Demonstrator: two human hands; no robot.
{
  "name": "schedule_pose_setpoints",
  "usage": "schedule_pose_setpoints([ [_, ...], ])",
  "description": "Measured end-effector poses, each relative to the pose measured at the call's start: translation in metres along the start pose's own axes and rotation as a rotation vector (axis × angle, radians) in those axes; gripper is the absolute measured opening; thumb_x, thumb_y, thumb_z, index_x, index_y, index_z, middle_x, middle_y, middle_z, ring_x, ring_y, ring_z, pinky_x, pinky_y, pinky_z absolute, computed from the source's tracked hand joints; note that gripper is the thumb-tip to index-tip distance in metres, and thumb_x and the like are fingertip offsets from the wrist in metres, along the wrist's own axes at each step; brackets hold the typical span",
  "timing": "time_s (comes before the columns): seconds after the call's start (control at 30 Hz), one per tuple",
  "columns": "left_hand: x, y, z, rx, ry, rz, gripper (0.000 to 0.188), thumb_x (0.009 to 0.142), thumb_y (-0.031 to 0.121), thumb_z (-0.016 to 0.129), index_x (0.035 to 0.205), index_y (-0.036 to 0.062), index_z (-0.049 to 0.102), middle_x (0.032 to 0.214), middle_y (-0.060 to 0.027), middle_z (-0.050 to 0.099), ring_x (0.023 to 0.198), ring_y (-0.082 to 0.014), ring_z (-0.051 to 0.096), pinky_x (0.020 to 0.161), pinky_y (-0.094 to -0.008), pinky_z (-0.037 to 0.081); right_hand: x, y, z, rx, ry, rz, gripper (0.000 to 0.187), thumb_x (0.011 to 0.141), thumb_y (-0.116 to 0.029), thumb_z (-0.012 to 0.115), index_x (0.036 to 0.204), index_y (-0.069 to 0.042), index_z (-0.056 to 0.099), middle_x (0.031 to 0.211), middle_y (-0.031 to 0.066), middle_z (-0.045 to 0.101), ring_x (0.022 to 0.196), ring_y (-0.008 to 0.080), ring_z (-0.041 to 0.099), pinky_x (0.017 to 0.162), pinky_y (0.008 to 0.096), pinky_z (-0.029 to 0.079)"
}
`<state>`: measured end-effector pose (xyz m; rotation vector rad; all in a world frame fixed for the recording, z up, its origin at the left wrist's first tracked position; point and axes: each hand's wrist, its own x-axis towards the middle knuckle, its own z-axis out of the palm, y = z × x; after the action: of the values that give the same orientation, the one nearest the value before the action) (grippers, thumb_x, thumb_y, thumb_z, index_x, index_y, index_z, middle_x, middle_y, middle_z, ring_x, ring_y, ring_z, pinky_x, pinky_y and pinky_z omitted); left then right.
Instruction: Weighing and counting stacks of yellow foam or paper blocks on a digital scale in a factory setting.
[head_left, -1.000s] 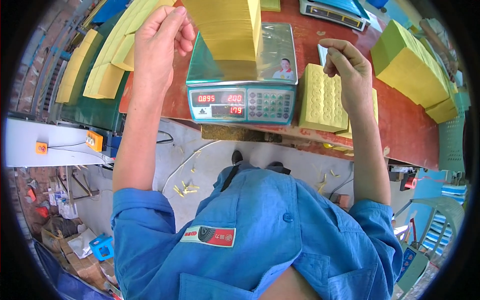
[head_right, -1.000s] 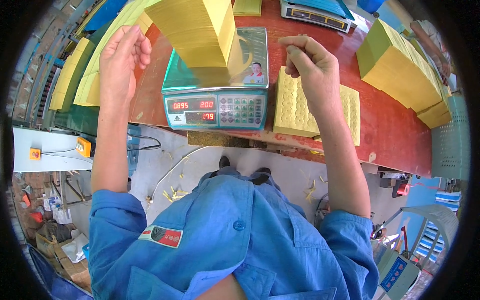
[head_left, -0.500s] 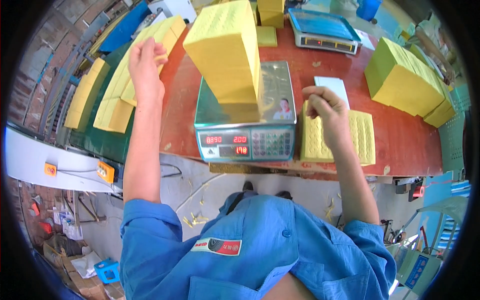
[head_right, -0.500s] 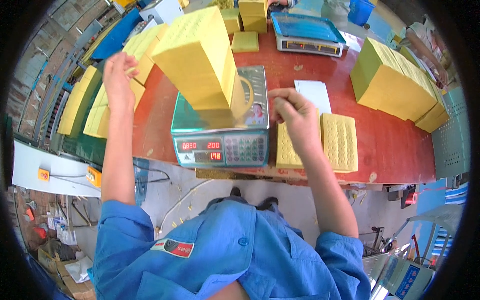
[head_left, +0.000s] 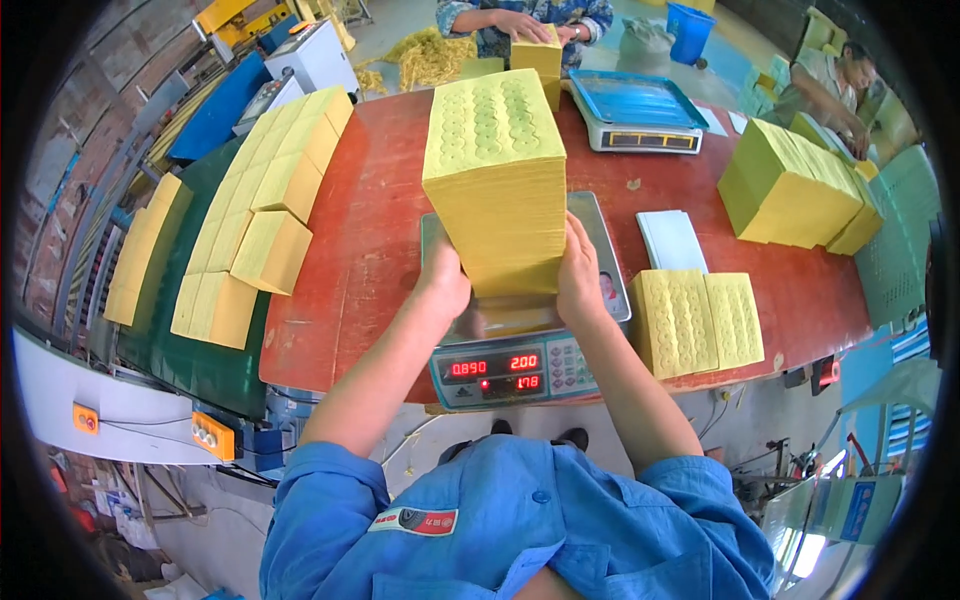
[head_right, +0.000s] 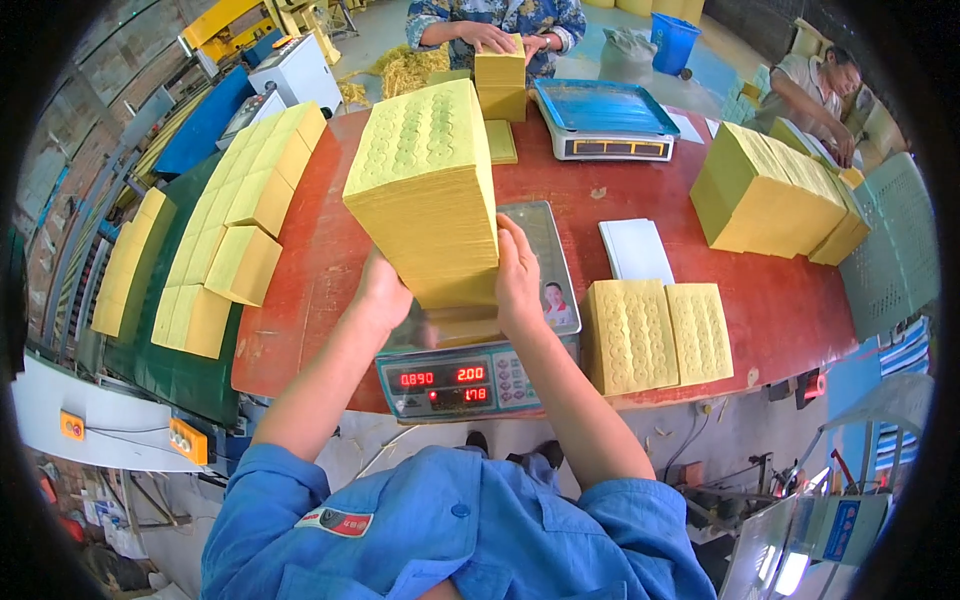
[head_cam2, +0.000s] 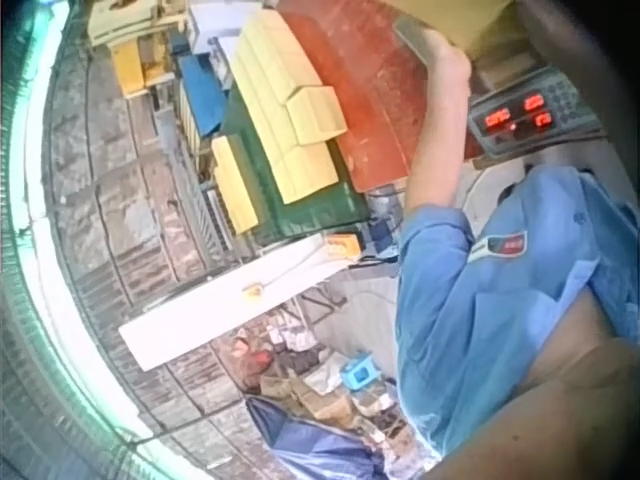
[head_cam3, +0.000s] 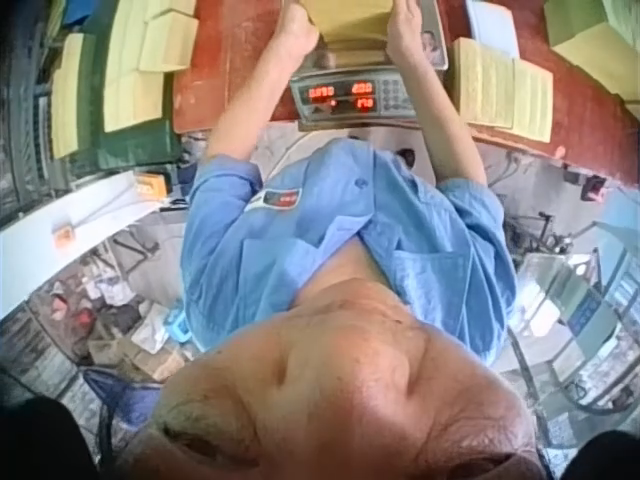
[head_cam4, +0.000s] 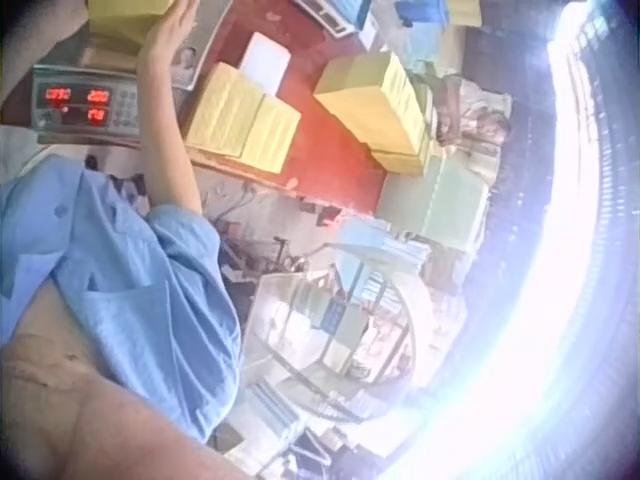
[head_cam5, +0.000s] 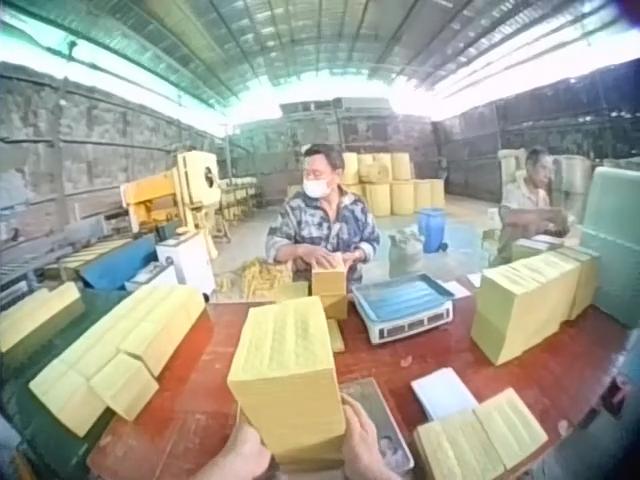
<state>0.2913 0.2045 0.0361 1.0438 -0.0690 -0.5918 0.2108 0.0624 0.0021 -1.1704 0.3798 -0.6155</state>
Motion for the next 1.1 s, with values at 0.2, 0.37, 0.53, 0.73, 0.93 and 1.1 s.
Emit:
schedule_pose_setpoints([
  [0.2, -0.05, -0.012, -0.001, -0.008, -0.003, -0.031, 0.045, 0.1, 0.035, 0.048, 0.137, 0.0097, 0.046, 0.134, -0.004, 0.053, 0.125, -0.0177, 0.049, 0.102, -0.0378, 0.042, -0.062, -0.012, -0.009, 0.015, 0.065, 0.004, 0.042, 0.104, -0.024, 0.039, 0.134, 0.003, 0.05, 0.131, 0.0127, 0.055, 0.122, 0.0186, 0.05, 0.103, 0.0308, 0.037],
  [0.37, -0.088, -0.013, -0.011, 0.042, -0.084, -0.105, 0.045, 0.1, 0.036, 0.048, 0.137, 0.0097, 0.047, 0.136, -0.0033, 0.053, 0.124, -0.0194, 0.051, 0.102, -0.0384, 0.042, -0.11, -0.023, -0.012, 0.092, 0.107, 0.001, 0.04, 0.104, -0.021, 0.04, 0.135, 0.003, 0.048, 0.129, 0.0122, 0.056, 0.119, 0.0175, 0.051, 0.102, 0.0292, 0.038],
  [0.53, -0.081, 0.045, 0.002, -0.128, -0.213, -0.098, 0.056, 0.101, 0.049, 0.042, 0.138, 0.0066, 0.047, 0.133, -0.0083, 0.056, 0.123, -0.0222, 0.052, 0.104, -0.0403, 0.04, -0.136, -0.013, -0.044, -0.104, 0.18, -0.134, 0.034, 0.098, -0.011, 0.05, 0.129, 0.003, 0.053, 0.12, 0.0094, 0.06, 0.111, 0.015, 0.055, 0.095, 0.028, 0.044],
  [0.73, -0.07, 0.12, 0.024, 0.425, -0.405, -0.105, 0.054, 0.096, 0.044, 0.055, 0.136, 0.0073, 0.051, 0.129, -0.009, 0.06, 0.118, -0.0198, 0.057, 0.099, -0.037, 0.044, -0.152, 0.028, -0.057, 0.183, 0.12, 0.261, 0.029, 0.101, -0.021, 0.05, 0.121, -0.002, 0.057, 0.112, 0.0078, 0.063, 0.104, 0.0183, 0.06, 0.091, 0.0347, 0.05],
  [0.93, -0.062, 0.11, 0.04, 0.481, -0.322, -0.3, 0.045, 0.097, 0.037, 0.054, 0.132, 0.0088, 0.054, 0.121, -0.0063, 0.064, 0.111, -0.0191, 0.06, 0.092, -0.0364, 0.05, -0.14, 0.018, -0.061, 0.534, 0.039, 0.442, 0.034, 0.102, -0.028, 0.049, 0.123, -0.002, 0.057, 0.115, 0.0073, 0.065, 0.101, 0.0163, 0.064, 0.09, 0.0363, 0.052],
  [1.1, -0.086, 0.1, 0.033, 0.299, -0.193, -0.204, 0.044, 0.099, 0.039, 0.047, 0.13, 0.0093, 0.055, 0.118, -0.007, 0.065, 0.106, -0.0201, 0.063, 0.087, -0.0368, 0.053, -0.147, -0.025, -0.077, 0.452, -0.125, 0.386, 0.05, 0.098, -0.035, 0.057, 0.135, -0.002, 0.05, 0.125, 0.0085, 0.061, 0.112, 0.017, 0.059, 0.094, 0.0336, 0.048],
])
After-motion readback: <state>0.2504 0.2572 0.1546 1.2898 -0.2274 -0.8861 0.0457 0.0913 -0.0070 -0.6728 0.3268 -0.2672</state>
